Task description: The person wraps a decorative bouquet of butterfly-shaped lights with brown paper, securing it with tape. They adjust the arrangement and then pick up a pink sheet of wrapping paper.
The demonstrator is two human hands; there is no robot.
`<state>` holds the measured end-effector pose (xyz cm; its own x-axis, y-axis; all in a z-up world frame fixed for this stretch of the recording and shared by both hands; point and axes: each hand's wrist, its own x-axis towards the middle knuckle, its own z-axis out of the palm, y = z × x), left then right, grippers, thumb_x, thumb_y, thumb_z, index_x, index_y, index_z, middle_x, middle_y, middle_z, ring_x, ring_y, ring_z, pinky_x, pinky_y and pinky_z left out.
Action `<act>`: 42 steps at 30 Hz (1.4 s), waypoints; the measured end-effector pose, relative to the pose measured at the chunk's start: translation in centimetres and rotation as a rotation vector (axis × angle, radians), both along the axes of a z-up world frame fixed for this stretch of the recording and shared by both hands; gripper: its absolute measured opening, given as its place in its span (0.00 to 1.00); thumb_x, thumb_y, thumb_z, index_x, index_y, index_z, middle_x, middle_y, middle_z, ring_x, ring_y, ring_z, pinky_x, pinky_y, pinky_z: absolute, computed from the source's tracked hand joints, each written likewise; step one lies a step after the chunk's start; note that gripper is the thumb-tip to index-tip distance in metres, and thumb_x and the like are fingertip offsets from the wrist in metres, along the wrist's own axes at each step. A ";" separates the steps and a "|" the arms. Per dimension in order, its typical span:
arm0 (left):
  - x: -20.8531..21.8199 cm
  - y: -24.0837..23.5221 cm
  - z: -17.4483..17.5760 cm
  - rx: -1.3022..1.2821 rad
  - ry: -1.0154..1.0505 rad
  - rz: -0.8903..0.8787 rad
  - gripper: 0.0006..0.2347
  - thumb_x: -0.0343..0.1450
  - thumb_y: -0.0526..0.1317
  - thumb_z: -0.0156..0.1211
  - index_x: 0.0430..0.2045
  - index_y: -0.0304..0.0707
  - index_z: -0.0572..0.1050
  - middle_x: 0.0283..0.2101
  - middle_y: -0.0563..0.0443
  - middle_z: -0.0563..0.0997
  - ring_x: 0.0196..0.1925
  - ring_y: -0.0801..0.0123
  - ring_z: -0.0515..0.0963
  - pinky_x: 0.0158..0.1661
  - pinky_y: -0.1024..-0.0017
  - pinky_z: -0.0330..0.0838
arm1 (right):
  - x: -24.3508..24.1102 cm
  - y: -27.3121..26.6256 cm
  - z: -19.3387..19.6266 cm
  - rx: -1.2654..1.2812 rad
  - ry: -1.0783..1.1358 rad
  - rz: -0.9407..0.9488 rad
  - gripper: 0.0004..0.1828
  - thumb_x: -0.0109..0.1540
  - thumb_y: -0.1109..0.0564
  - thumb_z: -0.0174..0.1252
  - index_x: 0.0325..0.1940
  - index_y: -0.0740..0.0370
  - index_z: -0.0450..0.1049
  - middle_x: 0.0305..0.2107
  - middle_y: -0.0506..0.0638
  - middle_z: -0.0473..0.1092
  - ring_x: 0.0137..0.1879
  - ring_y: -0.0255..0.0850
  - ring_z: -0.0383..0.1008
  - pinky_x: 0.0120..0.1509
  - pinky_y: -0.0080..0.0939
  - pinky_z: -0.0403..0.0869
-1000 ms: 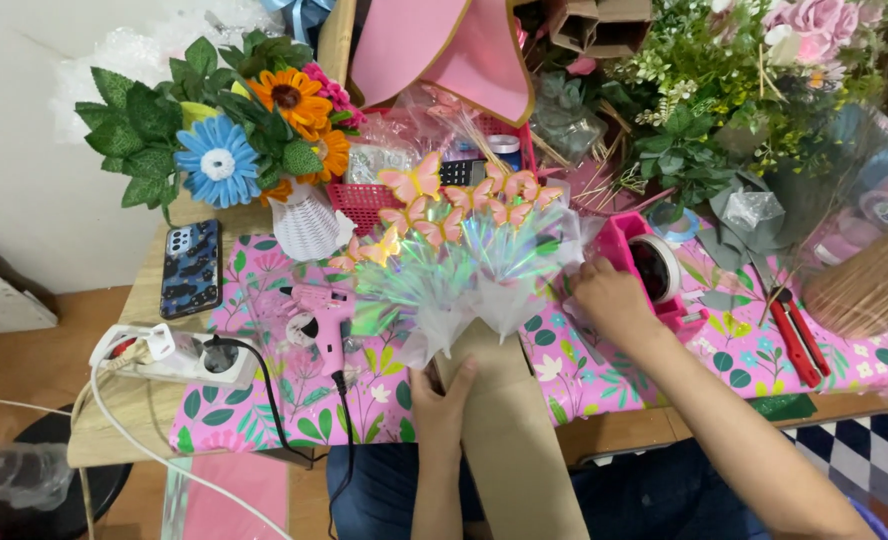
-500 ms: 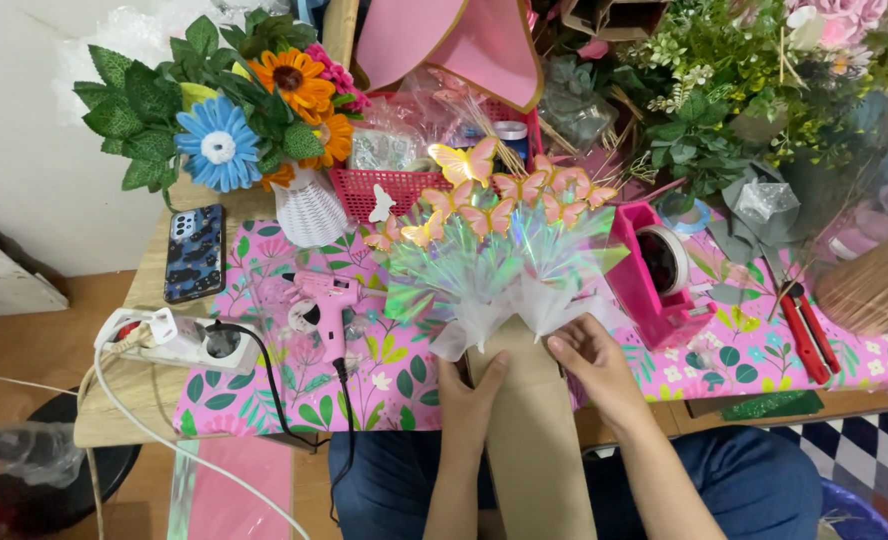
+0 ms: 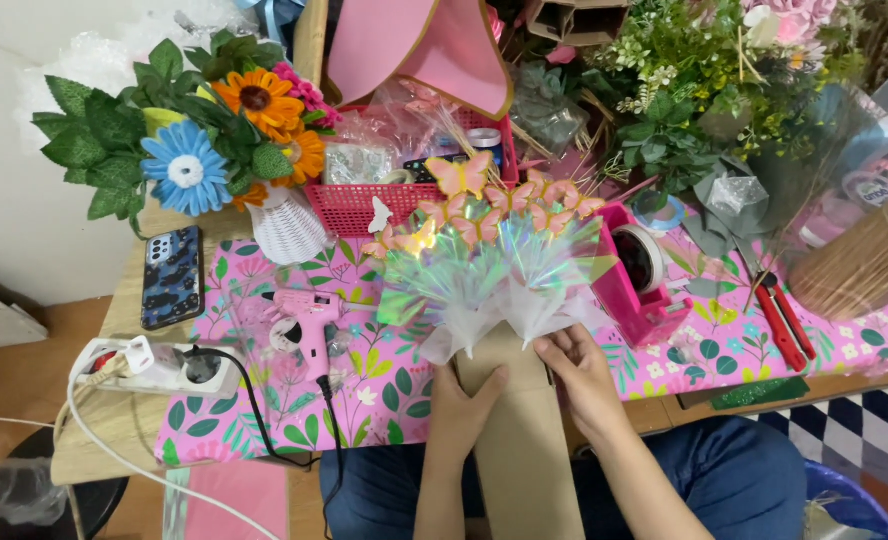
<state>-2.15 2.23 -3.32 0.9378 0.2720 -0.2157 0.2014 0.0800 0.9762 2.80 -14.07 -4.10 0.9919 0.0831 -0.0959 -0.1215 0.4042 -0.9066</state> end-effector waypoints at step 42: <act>2.0 -3.2 -0.6 0.047 -0.046 0.127 0.31 0.56 0.47 0.76 0.55 0.41 0.76 0.58 0.52 0.82 0.61 0.69 0.79 0.61 0.72 0.71 | 4.5 -11.4 -2.1 -0.013 -0.106 -0.650 0.15 0.66 0.63 0.57 0.24 0.55 0.68 0.23 0.44 0.66 0.28 0.34 0.66 0.35 0.30 0.68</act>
<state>-0.19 -0.93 -3.87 0.9037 0.3982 -0.1571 0.1472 0.0556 0.9875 7.30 -25.44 -6.21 0.8437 -0.5367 0.0078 0.2335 0.3539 -0.9056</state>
